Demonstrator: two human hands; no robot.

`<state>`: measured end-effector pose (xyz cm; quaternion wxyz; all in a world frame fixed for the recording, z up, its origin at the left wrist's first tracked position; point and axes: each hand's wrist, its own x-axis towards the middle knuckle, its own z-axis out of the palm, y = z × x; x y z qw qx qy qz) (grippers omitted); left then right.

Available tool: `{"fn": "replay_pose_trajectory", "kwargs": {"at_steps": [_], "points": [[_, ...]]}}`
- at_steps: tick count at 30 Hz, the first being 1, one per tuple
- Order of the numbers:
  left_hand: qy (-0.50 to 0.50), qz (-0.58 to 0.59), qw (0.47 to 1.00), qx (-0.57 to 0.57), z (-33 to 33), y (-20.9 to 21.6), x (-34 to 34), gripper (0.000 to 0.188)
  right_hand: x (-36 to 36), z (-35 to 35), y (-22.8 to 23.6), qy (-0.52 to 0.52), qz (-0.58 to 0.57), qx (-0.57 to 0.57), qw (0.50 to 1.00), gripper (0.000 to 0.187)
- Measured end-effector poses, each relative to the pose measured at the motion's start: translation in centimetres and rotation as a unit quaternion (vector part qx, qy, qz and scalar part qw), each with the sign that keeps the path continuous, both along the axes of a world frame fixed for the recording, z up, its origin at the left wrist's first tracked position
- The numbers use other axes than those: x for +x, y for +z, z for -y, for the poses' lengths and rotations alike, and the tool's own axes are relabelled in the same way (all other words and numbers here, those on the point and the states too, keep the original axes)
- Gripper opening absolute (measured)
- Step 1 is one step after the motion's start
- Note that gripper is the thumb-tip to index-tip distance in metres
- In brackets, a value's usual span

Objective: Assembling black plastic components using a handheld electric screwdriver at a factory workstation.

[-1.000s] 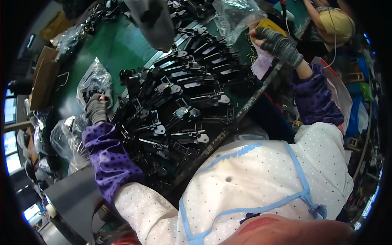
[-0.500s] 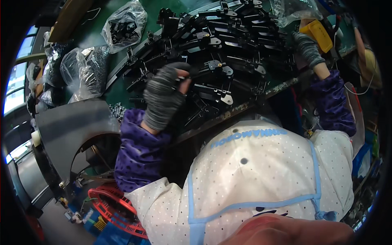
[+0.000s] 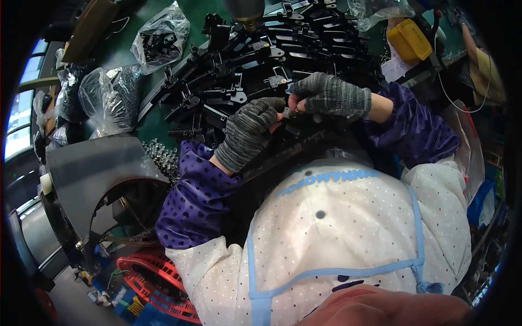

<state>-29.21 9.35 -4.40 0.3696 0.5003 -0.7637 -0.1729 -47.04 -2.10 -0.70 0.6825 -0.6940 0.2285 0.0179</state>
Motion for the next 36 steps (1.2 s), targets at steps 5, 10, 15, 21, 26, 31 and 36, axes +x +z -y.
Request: {"fn": "replay_pose_trajectory", "kwargs": {"at_steps": [5,10,15,21,26,31,36], "points": [[-0.015,-0.032,0.999,0.029,0.0,0.3,-0.1,0.026,1.2,-0.4,-0.2,0.083,-0.019,-0.146,0.986,0.011],[-0.001,-0.048,0.997,0.060,0.0,0.2,-0.6,0.030,1.2,-0.3,-2.1,0.098,0.059,-0.213,0.970,0.011],[0.004,-0.061,0.995,0.074,0.0,-0.2,-0.5,0.029,1.2,-1.7,-1.4,0.071,-0.009,-0.259,0.963,0.012],[0.011,-0.080,0.991,0.104,-0.1,-0.3,-0.7,0.028,1.0,-2.8,-2.0,0.078,0.034,-0.333,0.939,0.021],[0.013,-0.089,0.992,0.088,-0.3,-0.6,-0.5,0.031,0.9,-4.7,-1.0,-0.017,0.023,-0.132,0.991,0.023],[0.022,-0.060,0.995,0.083,-0.2,0.0,-0.5,0.033,1.1,-4.2,-1.6,0.091,0.013,-0.459,0.884,0.023],[0.026,-0.060,0.995,0.070,-0.4,0.0,-0.7,0.034,0.7,-2.6,-1.4,0.102,-0.056,-0.404,0.907,0.020]]}}
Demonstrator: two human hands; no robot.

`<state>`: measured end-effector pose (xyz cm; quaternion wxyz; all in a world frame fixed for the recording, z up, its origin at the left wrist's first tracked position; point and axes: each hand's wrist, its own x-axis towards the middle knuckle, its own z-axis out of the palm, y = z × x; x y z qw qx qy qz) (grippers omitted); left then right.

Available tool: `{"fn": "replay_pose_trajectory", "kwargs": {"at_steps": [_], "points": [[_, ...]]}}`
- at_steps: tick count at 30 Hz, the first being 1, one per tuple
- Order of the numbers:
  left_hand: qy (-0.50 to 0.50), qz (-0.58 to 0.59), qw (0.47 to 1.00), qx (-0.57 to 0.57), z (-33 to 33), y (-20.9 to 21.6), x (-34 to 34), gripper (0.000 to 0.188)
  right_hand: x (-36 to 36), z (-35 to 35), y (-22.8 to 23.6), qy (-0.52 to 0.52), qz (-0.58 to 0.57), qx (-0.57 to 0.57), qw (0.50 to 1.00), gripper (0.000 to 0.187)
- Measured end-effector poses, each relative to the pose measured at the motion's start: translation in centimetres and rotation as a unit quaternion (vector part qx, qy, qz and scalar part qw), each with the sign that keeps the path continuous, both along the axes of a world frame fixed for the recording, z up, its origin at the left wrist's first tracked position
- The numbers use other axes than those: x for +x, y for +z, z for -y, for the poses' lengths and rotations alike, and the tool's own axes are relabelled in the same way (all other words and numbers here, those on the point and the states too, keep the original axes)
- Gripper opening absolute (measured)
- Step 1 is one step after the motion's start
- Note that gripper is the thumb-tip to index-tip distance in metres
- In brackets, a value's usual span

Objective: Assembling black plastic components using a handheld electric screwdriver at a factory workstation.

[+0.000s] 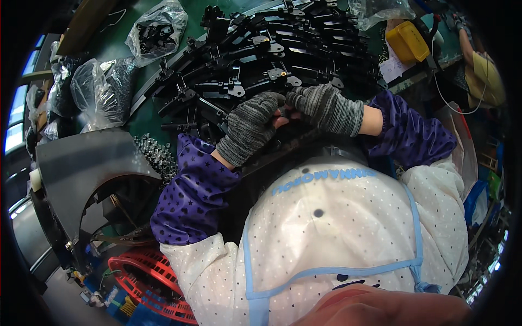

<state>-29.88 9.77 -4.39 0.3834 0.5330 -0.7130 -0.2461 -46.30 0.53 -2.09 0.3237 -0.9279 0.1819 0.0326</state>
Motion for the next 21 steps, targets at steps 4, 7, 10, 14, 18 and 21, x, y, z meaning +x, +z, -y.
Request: {"fn": "replay_pose_trajectory", "kwargs": {"at_steps": [4,7,10,14,18,21], "points": [[0.021,-0.005,0.999,0.028,0.0,0.0,-0.4,0.033,-1.4,2.4,0.6,-0.006,0.177,0.026,0.984,0.019],[0.017,0.007,1.000,0.002,0.4,-0.6,-0.2,0.032,-2.6,4.5,2.0,-0.006,0.149,-0.157,0.976,0.019],[0.011,0.006,1.000,-0.007,0.5,-0.5,-0.4,0.032,-4.4,3.3,1.2,0.017,0.108,-0.246,0.963,0.021],[0.011,0.012,1.000,-0.010,0.2,-0.5,-0.3,0.030,-10.1,8.0,3.8,-0.232,0.214,-0.201,0.927,0.014],[0.029,0.033,0.999,0.002,0.3,-0.7,-0.5,0.024,-17.3,11.6,1.4,-0.290,0.054,-0.237,0.926,0.015],[0.044,0.023,0.999,0.007,0.0,-0.5,-0.9,0.021,-18.2,12.1,-2.0,-0.248,-0.065,-0.336,0.906,0.016]]}}
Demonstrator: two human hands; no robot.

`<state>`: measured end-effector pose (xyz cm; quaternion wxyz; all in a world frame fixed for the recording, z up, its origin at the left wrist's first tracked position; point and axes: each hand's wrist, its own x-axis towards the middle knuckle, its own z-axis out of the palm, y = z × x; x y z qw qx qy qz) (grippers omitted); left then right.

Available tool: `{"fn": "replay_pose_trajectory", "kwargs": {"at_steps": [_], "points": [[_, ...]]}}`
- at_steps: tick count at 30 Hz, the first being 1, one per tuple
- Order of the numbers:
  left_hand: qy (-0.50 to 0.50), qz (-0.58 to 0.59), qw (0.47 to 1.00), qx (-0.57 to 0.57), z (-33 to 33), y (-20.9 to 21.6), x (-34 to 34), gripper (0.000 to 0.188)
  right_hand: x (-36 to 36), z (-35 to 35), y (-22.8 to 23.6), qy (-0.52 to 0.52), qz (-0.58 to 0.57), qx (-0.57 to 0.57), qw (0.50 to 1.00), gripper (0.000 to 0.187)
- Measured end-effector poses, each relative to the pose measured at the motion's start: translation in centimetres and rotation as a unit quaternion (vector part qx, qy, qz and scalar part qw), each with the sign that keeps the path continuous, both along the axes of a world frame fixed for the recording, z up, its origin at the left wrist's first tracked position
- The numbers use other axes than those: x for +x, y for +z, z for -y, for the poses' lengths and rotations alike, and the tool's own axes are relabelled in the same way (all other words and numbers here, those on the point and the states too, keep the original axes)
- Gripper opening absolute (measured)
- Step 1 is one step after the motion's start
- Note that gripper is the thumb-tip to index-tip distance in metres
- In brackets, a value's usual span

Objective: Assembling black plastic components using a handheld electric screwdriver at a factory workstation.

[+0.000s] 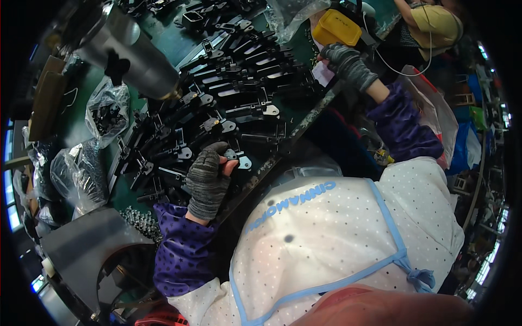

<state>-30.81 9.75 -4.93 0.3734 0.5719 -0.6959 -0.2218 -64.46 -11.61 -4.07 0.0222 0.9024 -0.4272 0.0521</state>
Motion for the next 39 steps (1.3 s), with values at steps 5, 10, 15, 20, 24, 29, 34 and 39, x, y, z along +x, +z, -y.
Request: {"fn": "replay_pose_trajectory", "kwargs": {"at_steps": [5,10,15,20,24,29,34,39], "points": [[-0.009,0.006,0.999,-0.034,0.1,-0.6,0.2,0.029,3.4,1.2,-1.5,-0.116,-0.117,0.017,0.986,0.019],[-0.006,-0.004,0.999,-0.038,0.3,-0.6,0.1,0.026,2.1,2.9,-1.9,-0.058,-0.117,0.018,0.991,0.016],[0.007,-0.006,0.999,-0.040,0.3,-1.3,0.4,0.031,8.4,-1.9,4.6,0.069,0.296,0.186,0.934,0.011],[-0.001,-0.008,1.000,-0.012,0.2,-0.5,0.3,0.021,17.1,-9.2,3.6,0.284,0.222,0.394,0.845,0.012],[-0.026,-0.008,0.997,-0.072,0.3,-0.9,0.6,0.021,18.4,-10.0,2.1,0.286,0.197,0.402,0.847,0.012],[-0.015,-0.006,1.000,-0.024,-0.1,-0.2,0.6,0.023,18.5,-10.4,1.7,0.247,0.177,0.437,0.846,0.015],[-0.024,0.001,0.997,-0.068,0.1,-0.7,0.6,0.027,19.1,-10.5,4.8,0.158,0.037,0.369,0.915,0.025],[0.004,-0.004,1.000,-0.023,-0.4,-0.9,0.8,0.032,20.2,-1.6,10.2,0.257,0.358,0.018,0.897,0.037]]}}
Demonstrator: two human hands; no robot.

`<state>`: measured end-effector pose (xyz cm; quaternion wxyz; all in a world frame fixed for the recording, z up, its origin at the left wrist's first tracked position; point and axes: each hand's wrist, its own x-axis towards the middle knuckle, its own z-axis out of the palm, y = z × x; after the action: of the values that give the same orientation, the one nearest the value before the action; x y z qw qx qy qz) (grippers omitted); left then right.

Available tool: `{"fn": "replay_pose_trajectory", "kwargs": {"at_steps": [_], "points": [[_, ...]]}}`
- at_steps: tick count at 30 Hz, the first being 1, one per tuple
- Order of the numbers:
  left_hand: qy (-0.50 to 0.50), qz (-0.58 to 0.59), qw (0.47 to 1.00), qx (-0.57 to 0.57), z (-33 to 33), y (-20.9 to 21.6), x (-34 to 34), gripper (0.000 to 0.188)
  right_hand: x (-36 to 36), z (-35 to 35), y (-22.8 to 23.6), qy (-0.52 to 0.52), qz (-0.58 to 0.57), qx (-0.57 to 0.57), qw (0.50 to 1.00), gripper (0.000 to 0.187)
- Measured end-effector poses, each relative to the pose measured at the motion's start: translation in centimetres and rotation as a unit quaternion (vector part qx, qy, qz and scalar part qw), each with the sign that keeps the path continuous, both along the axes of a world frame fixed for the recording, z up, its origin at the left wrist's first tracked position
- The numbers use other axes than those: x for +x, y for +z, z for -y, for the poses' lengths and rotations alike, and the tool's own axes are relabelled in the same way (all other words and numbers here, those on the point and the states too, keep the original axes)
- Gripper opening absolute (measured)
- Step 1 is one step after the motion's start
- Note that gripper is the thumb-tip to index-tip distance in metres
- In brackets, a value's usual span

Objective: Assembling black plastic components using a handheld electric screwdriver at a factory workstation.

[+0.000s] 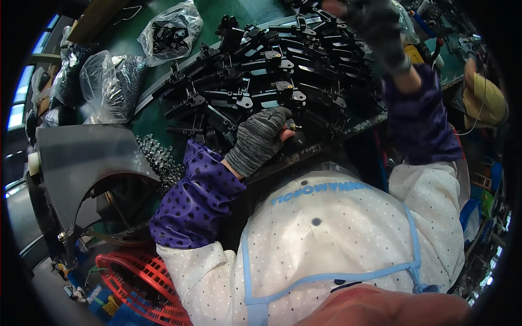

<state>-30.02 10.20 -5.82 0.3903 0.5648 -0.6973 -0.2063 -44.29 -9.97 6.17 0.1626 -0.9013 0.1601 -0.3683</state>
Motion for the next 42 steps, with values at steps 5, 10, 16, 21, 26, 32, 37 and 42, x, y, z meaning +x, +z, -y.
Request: {"fn": "replay_pose_trajectory", "kwargs": {"at_steps": [5,10,16,21,26,32,37,42], "points": [[-0.014,-0.026,0.999,-0.027,0.5,0.3,-0.3,0.033,6.2,3.8,2.2,0.097,0.098,0.228,0.964,0.036],[0.005,-0.022,1.000,-0.013,0.4,0.0,-0.1,0.032,5.4,0.4,-4.5,0.290,0.281,0.368,0.837,0.036],[-0.006,0.032,0.999,0.013,0.1,0.0,0.0,0.034,2.2,-7.8,-4.9,0.304,0.249,0.520,0.759,0.060],[-0.010,0.028,0.999,0.029,0.3,-0.2,0.0,0.030,2.3,-7.6,-6.1,0.227,0.263,0.409,0.844,0.062],[-0.012,0.037,0.999,0.028,0.2,-0.1,0.0,0.025,1.6,-8.0,-5.6,0.220,0.214,0.461,0.833,0.065],[-0.011,0.061,0.998,0.001,0.1,0.0,0.0,0.025,1.1,-8.6,-5.4,0.199,0.203,0.496,0.821,0.069],[-0.007,0.052,0.999,0.004,0.1,0.1,0.0,0.024,1.1,-8.5,-5.6,0.199,0.168,0.503,0.824,0.061],[-0.002,0.051,0.999,-0.014,0.1,-0.7,-0.1,0.022,2.1,-8.4,-7.0,0.221,0.155,0.487,0.831,0.052]]}}
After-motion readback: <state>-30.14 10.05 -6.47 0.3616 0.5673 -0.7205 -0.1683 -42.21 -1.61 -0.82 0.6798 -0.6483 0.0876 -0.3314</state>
